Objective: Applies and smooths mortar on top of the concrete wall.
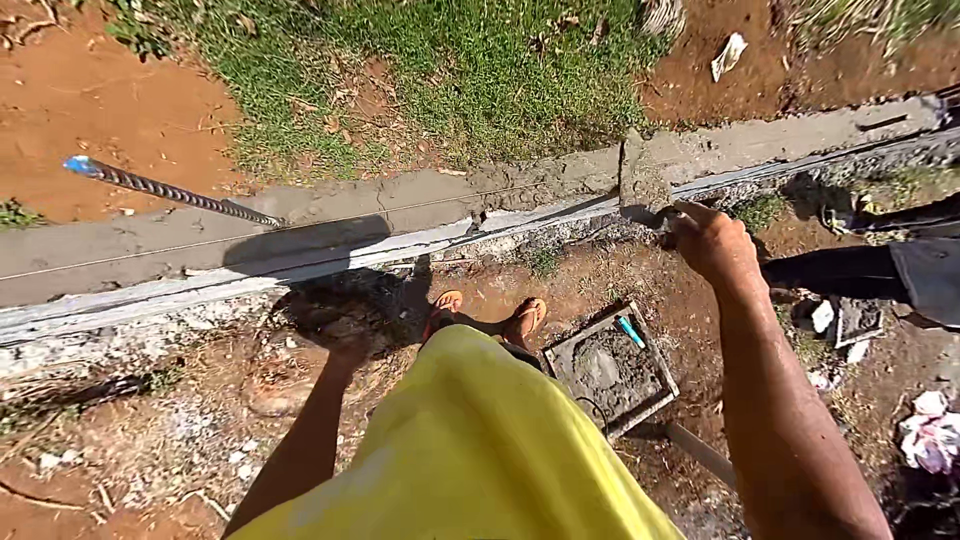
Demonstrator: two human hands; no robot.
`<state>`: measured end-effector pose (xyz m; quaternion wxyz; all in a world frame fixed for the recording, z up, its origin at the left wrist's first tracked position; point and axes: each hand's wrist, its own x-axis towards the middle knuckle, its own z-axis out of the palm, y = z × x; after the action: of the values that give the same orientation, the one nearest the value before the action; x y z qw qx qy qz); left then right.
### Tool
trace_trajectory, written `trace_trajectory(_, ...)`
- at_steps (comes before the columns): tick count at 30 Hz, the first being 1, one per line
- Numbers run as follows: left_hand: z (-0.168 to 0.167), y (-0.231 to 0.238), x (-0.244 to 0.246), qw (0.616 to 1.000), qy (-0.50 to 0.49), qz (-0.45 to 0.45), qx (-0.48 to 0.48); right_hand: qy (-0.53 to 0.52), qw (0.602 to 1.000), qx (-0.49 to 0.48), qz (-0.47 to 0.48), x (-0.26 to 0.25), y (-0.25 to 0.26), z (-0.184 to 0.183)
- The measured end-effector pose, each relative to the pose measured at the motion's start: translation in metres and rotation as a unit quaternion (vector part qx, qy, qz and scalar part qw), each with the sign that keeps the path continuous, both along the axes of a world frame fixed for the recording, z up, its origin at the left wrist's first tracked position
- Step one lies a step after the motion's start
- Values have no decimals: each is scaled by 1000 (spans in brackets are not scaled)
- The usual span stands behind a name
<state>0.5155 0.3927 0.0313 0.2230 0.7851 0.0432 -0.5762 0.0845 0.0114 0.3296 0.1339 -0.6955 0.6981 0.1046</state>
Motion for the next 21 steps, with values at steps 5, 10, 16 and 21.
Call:
trace_trajectory(5,-2,18,-4,1000,11,-4,3,-13,999,2,-30,-14,-32,0)
trace_trajectory(10,-2,33,-8,1000,9,7,29,-47,999,9,-2,8,-22,-5)
trace_trajectory(16,-1,32,-11,999,12,15,33,-20,996,55,72,89,43,3)
trace_trajectory(21,-4,23,-6,1000,10,14,6,-21,988,78,133,153,89,-1)
